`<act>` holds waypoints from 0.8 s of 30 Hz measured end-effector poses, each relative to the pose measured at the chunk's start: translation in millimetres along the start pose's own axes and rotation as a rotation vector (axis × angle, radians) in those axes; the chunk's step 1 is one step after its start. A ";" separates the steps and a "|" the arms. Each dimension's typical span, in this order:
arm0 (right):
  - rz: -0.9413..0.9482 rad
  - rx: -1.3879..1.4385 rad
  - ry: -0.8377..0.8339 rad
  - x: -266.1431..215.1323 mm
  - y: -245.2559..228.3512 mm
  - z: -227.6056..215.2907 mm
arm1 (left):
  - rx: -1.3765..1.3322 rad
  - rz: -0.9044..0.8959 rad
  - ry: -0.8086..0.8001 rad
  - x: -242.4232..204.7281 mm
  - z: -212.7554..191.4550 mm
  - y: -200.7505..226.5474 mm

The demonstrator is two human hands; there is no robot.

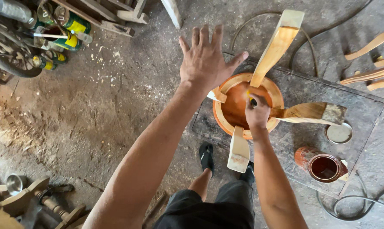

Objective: The person paints wooden stools by hand with a brush and a container of liquid finish.

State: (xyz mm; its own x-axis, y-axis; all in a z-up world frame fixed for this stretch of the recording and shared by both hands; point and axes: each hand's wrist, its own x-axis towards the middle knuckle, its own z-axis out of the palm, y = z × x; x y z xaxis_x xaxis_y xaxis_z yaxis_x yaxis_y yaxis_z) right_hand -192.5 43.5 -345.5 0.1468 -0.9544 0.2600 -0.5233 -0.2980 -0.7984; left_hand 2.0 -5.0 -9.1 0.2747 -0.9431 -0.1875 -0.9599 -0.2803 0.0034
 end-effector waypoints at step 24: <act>-0.436 -0.539 -0.245 22.8 -17.1 27.0 | 0.006 0.004 -0.043 2.1 -1.8 -0.2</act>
State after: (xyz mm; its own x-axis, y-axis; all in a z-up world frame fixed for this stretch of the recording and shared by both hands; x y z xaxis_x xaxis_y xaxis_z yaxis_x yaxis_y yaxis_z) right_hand -157.6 26.3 -340.6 0.5863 -0.7468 0.3141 -0.7051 -0.6613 -0.2561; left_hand 2.9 -7.2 -7.7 0.2684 -0.9357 -0.2290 -0.9613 -0.2753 -0.0019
